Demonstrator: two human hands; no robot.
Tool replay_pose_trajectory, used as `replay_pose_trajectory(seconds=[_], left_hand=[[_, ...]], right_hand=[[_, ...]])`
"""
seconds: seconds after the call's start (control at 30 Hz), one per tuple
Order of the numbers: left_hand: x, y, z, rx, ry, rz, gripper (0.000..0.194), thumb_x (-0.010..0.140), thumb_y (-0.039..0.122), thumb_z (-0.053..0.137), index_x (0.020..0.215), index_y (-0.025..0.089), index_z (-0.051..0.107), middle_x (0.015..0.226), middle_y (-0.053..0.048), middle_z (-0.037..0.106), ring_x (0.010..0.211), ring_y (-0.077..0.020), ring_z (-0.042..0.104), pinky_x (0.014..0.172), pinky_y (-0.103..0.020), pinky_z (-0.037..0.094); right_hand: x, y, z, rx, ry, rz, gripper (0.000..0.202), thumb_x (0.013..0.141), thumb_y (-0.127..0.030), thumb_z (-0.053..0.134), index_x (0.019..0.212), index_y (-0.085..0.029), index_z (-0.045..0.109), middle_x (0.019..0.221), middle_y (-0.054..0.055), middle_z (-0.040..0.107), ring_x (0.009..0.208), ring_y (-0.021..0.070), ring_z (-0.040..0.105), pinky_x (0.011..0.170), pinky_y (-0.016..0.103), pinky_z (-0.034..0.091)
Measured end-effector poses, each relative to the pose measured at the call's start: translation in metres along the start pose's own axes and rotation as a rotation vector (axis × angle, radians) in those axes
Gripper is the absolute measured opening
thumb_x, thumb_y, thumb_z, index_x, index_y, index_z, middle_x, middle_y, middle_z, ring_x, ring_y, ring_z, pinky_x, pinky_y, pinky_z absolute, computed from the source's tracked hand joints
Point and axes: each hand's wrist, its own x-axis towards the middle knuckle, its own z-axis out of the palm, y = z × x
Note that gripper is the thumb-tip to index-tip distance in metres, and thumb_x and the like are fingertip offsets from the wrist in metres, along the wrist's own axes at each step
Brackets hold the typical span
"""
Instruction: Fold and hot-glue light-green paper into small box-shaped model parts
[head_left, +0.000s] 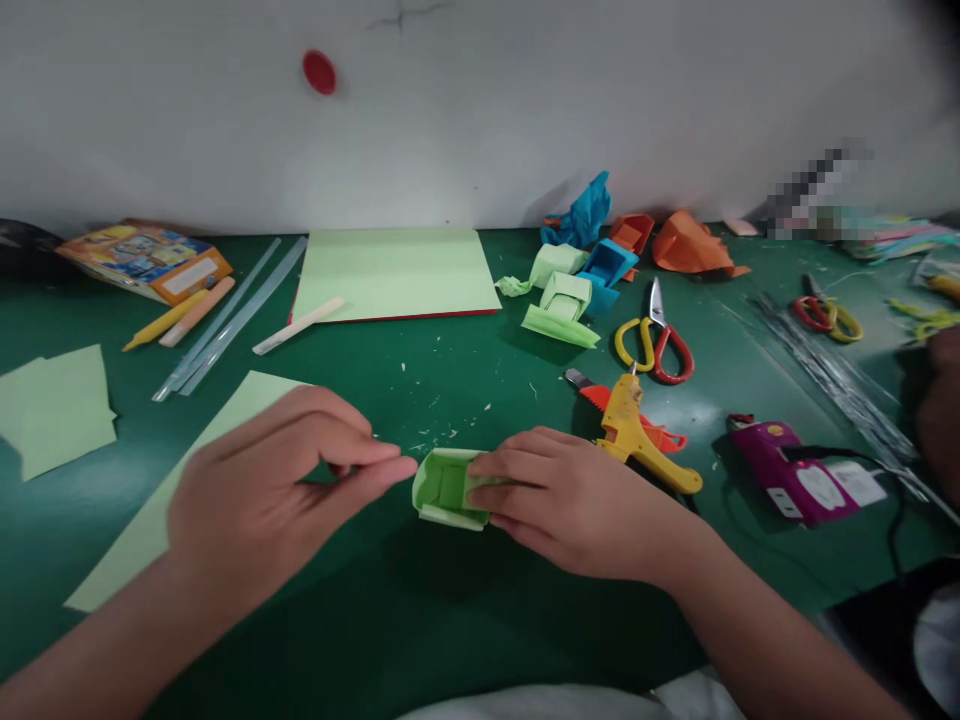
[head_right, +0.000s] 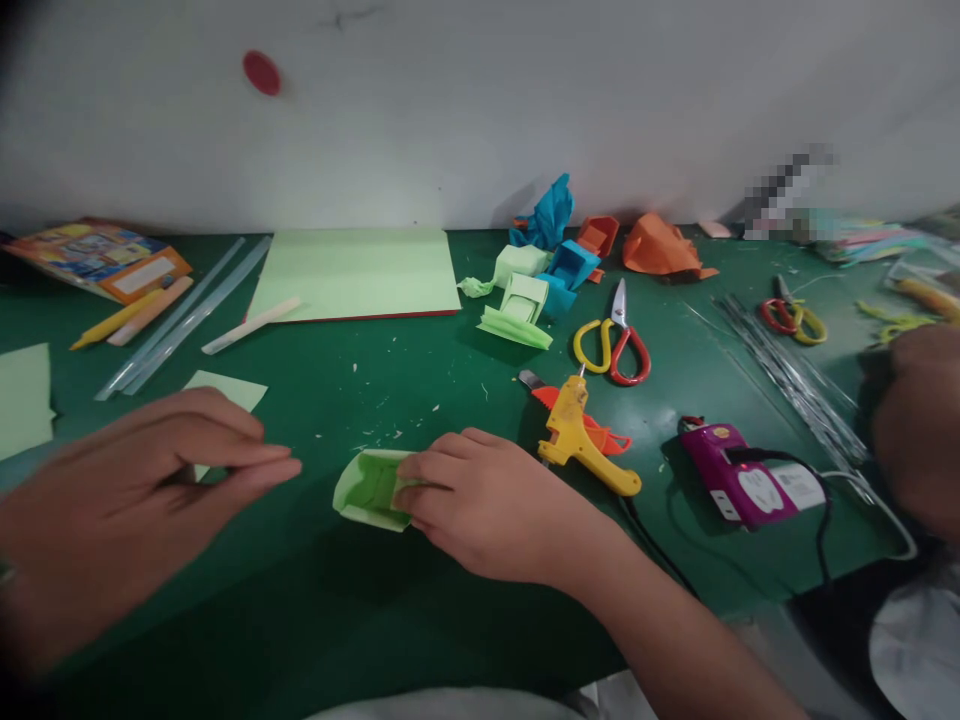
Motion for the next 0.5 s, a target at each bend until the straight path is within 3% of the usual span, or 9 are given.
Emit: replay_pose_trajectory(seconds=[0.17, 0.3, 0.4, 0.5], left_hand=[[-0.006, 0.006, 0.024, -0.061, -0.018, -0.043, 0.026, 0.089, 0.04, 0.076, 0.077, 0.027, 0.056, 0.071, 0.005, 0.06, 0.059, -0.0105, 0.057, 0.048, -0.025, 0.041], [-0.004, 0.005, 0.035, -0.129, -0.142, -0.01, 0.021, 0.089, 0.037, 0.074, 0.078, 0.028, 0.059, 0.074, 0.004, 0.065, 0.07, -0.0139, 0.064, 0.058, -0.026, 0.048], [-0.003, 0.003, 0.038, -0.12, -0.212, -0.034, 0.003, 0.092, 0.03, 0.067, 0.09, 0.03, 0.069, 0.086, 0.003, 0.073, 0.078, -0.0152, 0.069, 0.066, -0.026, 0.052], [-0.003, 0.0, 0.04, -0.161, -0.26, -0.114, 0.024, 0.092, 0.024, 0.062, 0.113, 0.034, 0.069, 0.089, 0.003, 0.075, 0.077, -0.0148, 0.07, 0.063, -0.024, 0.052]], right_hand=[[0.0, 0.0, -0.001, -0.014, -0.016, 0.01, 0.024, 0.105, -0.023, 0.051, 0.119, -0.017, 0.07, 0.123, 0.01, 0.071, 0.105, 0.0216, 0.064, 0.091, 0.039, 0.054], [0.001, -0.001, -0.001, -0.025, -0.037, 0.006, 0.024, 0.105, -0.022, 0.05, 0.119, -0.017, 0.07, 0.123, 0.01, 0.071, 0.104, 0.0213, 0.064, 0.091, 0.039, 0.054], [0.001, -0.001, -0.001, -0.036, -0.038, 0.01, 0.023, 0.105, -0.021, 0.051, 0.118, -0.017, 0.07, 0.121, 0.01, 0.072, 0.103, 0.0213, 0.064, 0.09, 0.039, 0.054], [0.002, -0.001, -0.001, -0.034, -0.041, 0.019, 0.021, 0.104, -0.022, 0.053, 0.116, -0.017, 0.07, 0.12, 0.01, 0.072, 0.106, 0.0214, 0.064, 0.091, 0.039, 0.054]])
